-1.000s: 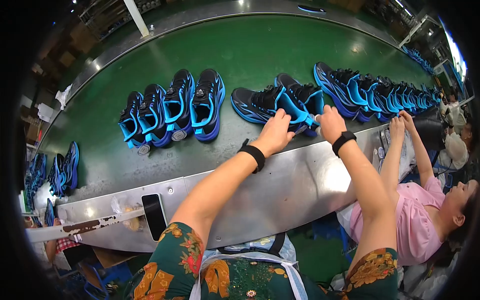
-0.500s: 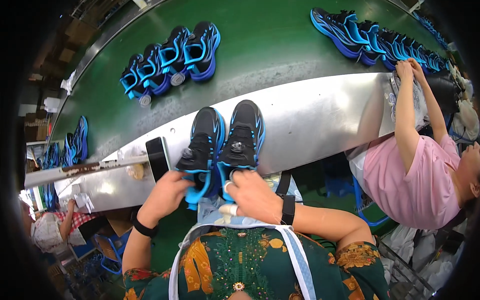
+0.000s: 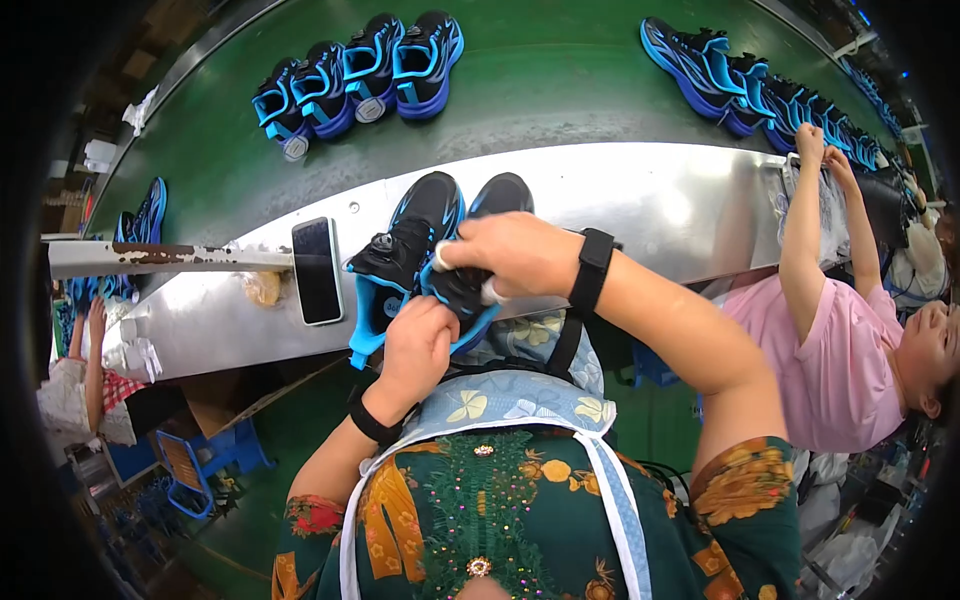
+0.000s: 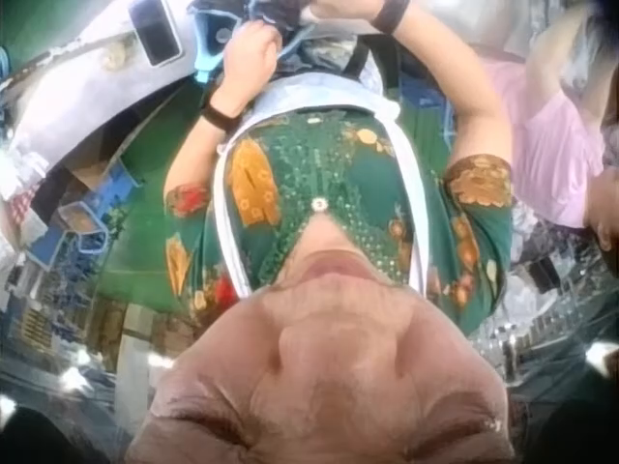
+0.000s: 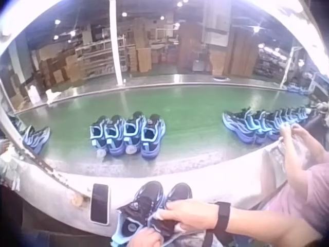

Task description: Cleaning and inspecting shoes on a factory production line.

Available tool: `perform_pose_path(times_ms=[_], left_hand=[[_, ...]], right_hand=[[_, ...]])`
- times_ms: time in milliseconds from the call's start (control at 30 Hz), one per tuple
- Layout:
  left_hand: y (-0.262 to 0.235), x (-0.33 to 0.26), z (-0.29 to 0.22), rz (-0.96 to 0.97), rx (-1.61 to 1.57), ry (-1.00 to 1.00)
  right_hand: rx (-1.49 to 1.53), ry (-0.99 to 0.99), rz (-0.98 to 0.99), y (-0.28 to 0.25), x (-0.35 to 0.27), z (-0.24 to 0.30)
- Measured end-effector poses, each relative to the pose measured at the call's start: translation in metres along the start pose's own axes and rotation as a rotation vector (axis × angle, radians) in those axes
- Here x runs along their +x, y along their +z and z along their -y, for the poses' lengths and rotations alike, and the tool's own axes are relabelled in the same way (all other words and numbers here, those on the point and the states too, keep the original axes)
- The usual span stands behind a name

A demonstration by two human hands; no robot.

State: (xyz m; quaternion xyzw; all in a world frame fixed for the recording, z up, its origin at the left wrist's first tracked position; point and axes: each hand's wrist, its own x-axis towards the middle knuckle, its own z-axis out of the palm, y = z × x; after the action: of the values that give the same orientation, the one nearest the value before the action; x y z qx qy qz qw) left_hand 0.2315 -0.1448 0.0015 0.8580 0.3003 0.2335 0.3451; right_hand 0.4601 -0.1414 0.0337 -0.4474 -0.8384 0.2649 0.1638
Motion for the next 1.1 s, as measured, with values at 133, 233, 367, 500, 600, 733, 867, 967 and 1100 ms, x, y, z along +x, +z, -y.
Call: perform_pose_path(times_ms=[133, 233, 367, 500, 600, 733, 867, 967, 1100], left_hand=[[0.005, 0.0, 0.0, -0.063, -0.281, -0.218], [-0.029, 0.022, -0.015, 0.322, -0.687, -0.772], [-0.028, 0.025, -0.008, 0.411, -0.854, -0.897], [-0.005, 0.007, -0.004, 0.232, -0.925, -0.832], [-0.007, 0.006, -0.004, 0.278, -0.713, -0.72], [-0.026, 0.004, -0.019, 0.21, -0.587, -0.482], [-0.073, -0.008, -0.011, -0.328, -0.013, -0.31], [-0.056, -0.018, 0.059, -0.33, -0.224, -0.531], [-0.061, -0.009, 0.068, -0.281, -0.29, -0.755]], right_hand=[[-0.151, 0.034, 0.154, -0.009, -0.001, 0.011], [-0.2, 0.055, 0.14, 0.002, 0.003, 0.011], [0.381, 0.164, 0.116, -0.015, -0.004, 0.009], [0.492, 0.196, -0.065, 0.009, -0.022, 0.011], [0.019, 0.205, -0.224, 0.014, -0.02, 0.025], [0.109, 0.375, 0.004, -0.012, -0.008, 0.01], [0.108, 0.222, -0.074, -0.036, 0.033, 0.006], [0.116, -0.058, -0.058, 0.005, 0.075, 0.008], [-0.121, -0.121, 0.127, 0.008, 0.092, 0.028]])
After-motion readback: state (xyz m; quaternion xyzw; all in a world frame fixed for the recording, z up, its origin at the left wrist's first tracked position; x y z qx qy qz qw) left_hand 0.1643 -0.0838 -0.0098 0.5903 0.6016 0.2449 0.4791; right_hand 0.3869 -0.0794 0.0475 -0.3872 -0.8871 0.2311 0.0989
